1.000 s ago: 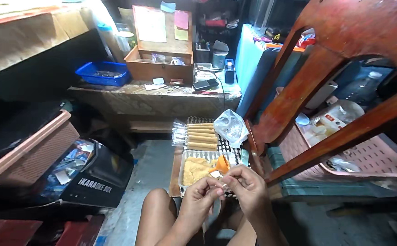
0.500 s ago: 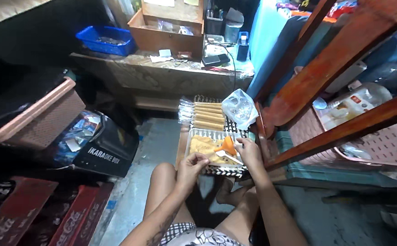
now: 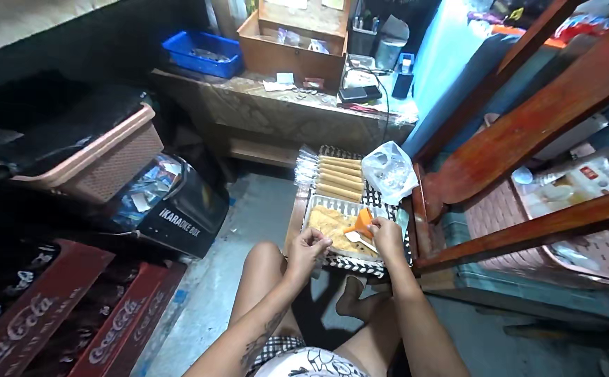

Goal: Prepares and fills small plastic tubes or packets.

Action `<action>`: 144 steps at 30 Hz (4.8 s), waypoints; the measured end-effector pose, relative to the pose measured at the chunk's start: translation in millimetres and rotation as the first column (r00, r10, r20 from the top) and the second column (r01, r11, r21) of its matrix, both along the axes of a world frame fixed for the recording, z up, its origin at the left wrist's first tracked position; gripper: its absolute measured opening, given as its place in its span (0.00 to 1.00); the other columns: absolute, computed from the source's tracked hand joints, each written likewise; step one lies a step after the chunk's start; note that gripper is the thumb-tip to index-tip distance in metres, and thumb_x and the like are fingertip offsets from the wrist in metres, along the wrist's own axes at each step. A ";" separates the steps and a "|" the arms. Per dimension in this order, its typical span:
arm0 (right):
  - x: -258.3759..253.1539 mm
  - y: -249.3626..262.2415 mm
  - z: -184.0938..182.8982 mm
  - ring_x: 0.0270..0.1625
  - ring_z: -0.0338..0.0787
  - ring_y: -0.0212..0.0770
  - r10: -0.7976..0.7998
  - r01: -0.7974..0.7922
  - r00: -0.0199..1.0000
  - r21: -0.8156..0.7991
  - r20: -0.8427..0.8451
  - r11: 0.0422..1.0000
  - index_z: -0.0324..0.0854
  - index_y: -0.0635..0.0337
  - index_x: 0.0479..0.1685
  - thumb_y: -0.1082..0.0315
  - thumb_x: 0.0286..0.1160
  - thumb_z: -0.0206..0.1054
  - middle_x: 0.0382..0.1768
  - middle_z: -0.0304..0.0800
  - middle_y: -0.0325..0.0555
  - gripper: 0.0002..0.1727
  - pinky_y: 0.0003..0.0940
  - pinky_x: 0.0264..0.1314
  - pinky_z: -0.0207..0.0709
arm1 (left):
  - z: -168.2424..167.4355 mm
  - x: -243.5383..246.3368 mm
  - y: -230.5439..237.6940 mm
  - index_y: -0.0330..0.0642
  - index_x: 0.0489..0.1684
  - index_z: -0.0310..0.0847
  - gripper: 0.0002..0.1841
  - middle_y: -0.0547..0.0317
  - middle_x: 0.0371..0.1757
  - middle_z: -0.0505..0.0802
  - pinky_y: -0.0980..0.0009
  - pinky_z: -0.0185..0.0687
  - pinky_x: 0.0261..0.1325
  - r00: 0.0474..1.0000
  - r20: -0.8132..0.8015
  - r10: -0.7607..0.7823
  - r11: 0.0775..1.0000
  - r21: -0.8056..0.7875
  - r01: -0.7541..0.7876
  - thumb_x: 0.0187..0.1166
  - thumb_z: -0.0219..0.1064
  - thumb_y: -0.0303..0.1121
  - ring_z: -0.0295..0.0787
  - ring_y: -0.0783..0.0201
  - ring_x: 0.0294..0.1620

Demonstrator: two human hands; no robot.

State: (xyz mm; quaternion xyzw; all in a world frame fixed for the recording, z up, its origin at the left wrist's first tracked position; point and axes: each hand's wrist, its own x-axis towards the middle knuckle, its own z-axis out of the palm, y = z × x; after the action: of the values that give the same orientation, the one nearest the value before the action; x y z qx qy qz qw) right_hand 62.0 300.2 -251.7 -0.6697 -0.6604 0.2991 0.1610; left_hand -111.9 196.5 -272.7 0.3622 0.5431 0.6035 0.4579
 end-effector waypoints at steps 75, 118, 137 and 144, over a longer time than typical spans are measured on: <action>25.7 -58.6 57.8 0.22 0.81 0.23 -0.067 0.148 0.765 0.073 -0.641 0.986 0.87 0.68 0.41 0.79 0.77 0.68 0.27 0.88 0.39 0.03 0.17 0.27 0.76 | -19.2 13.4 11.5 0.34 0.39 0.83 0.06 0.62 0.49 0.87 0.77 0.79 0.61 0.997 0.028 -0.076 0.983 0.172 0.070 0.83 0.61 0.24 0.83 0.76 0.54; 27.0 -64.9 59.1 0.21 0.80 0.23 -0.069 0.159 0.736 0.073 -0.674 0.985 0.86 0.68 0.41 0.80 0.76 0.67 0.26 0.88 0.38 0.03 0.16 0.27 0.75 | -15.0 16.1 7.5 0.36 0.38 0.85 0.04 0.70 0.36 0.89 0.81 0.80 0.48 1.000 0.027 0.004 0.982 0.190 -0.009 0.74 0.67 0.19 0.84 0.81 0.39; 27.4 -45.4 24.7 0.27 0.81 0.27 -0.103 0.180 0.896 0.142 -0.431 0.973 0.88 0.67 0.49 0.74 0.79 0.68 0.35 0.91 0.44 0.07 0.25 0.33 0.76 | -15.0 14.8 5.6 0.34 0.39 0.89 0.05 0.66 0.40 0.93 0.78 0.84 0.54 1.000 0.010 -0.015 0.976 0.217 0.013 0.75 0.66 0.20 0.88 0.78 0.45; 13.4 -29.3 -11.6 0.55 0.91 0.53 -0.083 0.101 0.983 0.103 -0.164 0.990 0.88 0.70 0.56 0.72 0.83 0.65 0.52 0.92 0.61 0.12 0.50 0.64 0.79 | -11.7 12.4 4.4 0.41 0.30 0.85 0.06 0.72 0.34 0.90 0.81 0.82 0.47 0.999 0.037 -0.024 0.968 0.251 0.014 0.66 0.71 0.18 0.85 0.80 0.39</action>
State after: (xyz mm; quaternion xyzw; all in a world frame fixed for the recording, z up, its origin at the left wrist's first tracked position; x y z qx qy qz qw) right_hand 75.4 271.0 -263.2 -0.6636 -0.6294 0.3065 0.2638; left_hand -99.5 200.9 -284.4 0.4102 0.4498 0.6699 0.4249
